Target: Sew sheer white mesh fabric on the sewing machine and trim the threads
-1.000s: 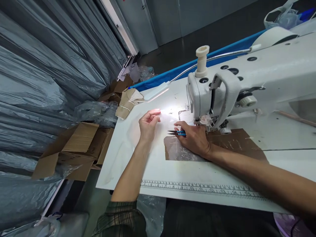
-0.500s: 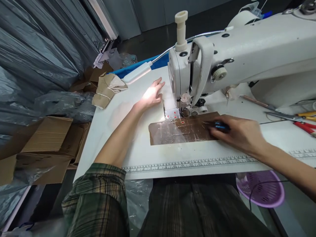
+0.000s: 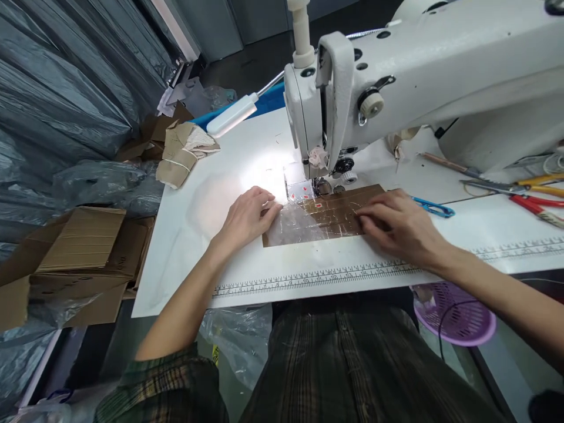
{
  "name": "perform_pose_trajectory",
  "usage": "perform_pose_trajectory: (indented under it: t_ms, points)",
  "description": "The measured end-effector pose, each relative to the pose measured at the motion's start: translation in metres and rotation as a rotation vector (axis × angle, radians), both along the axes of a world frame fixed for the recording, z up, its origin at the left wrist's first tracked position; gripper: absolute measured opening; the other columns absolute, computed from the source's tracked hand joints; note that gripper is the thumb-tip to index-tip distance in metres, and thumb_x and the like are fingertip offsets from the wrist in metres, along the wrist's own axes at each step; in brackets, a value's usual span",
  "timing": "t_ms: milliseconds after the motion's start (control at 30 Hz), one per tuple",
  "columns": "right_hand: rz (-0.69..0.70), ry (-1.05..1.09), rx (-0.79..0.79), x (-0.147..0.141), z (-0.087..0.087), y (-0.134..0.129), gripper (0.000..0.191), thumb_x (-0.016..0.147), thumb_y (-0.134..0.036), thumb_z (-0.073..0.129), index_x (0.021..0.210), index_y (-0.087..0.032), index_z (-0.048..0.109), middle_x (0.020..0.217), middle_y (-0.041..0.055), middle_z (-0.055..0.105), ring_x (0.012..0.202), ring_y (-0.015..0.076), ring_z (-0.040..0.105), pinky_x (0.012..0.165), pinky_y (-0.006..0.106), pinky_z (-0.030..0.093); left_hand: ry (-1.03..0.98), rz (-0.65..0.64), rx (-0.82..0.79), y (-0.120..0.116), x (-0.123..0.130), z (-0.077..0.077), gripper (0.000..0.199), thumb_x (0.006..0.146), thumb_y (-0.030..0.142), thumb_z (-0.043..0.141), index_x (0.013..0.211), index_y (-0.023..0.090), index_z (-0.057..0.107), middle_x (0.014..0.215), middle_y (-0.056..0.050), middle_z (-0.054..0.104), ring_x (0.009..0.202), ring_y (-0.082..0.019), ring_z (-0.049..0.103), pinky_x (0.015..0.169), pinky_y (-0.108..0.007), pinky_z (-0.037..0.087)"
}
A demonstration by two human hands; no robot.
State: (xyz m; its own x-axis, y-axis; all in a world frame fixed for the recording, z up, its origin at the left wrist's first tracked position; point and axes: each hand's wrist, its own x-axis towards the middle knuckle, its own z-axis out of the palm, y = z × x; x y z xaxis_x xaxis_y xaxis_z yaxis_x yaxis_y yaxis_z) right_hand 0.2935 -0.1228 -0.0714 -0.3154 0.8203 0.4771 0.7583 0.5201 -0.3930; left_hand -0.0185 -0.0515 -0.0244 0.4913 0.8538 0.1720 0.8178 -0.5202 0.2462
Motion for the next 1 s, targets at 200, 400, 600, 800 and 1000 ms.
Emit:
perform_pose_trajectory:
  t_ms: [200, 400, 600, 800, 1000]
  points:
    - [0.027, -0.094, -0.145, -0.067, 0.003, 0.007, 0.026, 0.094, -0.035, 0.058, 0.1, -0.017, 0.076, 0.102, 0.0129, 0.07, 0.098, 0.0281, 0.06, 0.084, 0.041, 0.047, -0.061, -0.092, 0.108, -0.025, 0.017, -0.022, 0.023, 0.097, 0.035, 0.054, 0.105, 0.018, 0.067, 0.109, -0.011, 0.069, 0.097, -0.025, 0.065, 0.083, -0.04, 0.053]
    - [0.05, -0.122, -0.173, -0.074, 0.0, 0.003, 0.03, 0.098, -0.028, 0.051, 0.086, -0.015, 0.075, 0.094, 0.0109, 0.069, 0.082, 0.0203, 0.061, 0.069, 0.032, 0.043, 0.091, -0.178, 0.132, -0.024, 0.021, -0.028, 0.029, 0.095, 0.037, 0.058, 0.113, 0.015, 0.063, 0.117, -0.016, 0.065, 0.098, -0.029, 0.063, 0.08, -0.043, 0.051]
    - [0.239, 0.11, -0.346, -0.042, 0.016, -0.02, 0.024, 0.097, -0.027, 0.054, 0.086, -0.015, 0.072, 0.088, 0.0089, 0.067, 0.077, 0.0173, 0.062, 0.069, 0.03, 0.048, 0.065, -0.215, 0.106, 0.001, 0.024, -0.018, 0.026, 0.095, 0.036, 0.057, 0.11, 0.017, 0.065, 0.119, -0.014, 0.065, 0.096, -0.028, 0.064, 0.078, -0.042, 0.05]
    - [0.416, 0.224, -0.895, -0.01, 0.052, -0.04, 0.01, 0.089, -0.018, 0.065, 0.085, -0.021, 0.075, 0.089, 0.0026, 0.07, 0.079, 0.0144, 0.066, 0.072, 0.025, 0.051, -0.108, -0.229, 0.034, 0.035, 0.056, -0.03, 0.02, 0.09, 0.039, 0.064, 0.084, 0.022, 0.071, 0.096, -0.008, 0.069, 0.081, -0.023, 0.064, 0.07, -0.039, 0.049]
    - [0.659, 0.003, -1.13, 0.04, 0.057, -0.069, 0.008, 0.081, -0.023, 0.075, 0.074, -0.024, 0.078, 0.07, 0.0009, 0.069, 0.063, 0.0128, 0.066, 0.053, 0.02, 0.048, -0.058, -0.243, -0.01, 0.071, 0.052, -0.033, 0.016, 0.087, 0.021, 0.061, 0.07, 0.021, 0.062, 0.083, -0.006, 0.061, 0.073, -0.022, 0.06, 0.069, -0.039, 0.047]
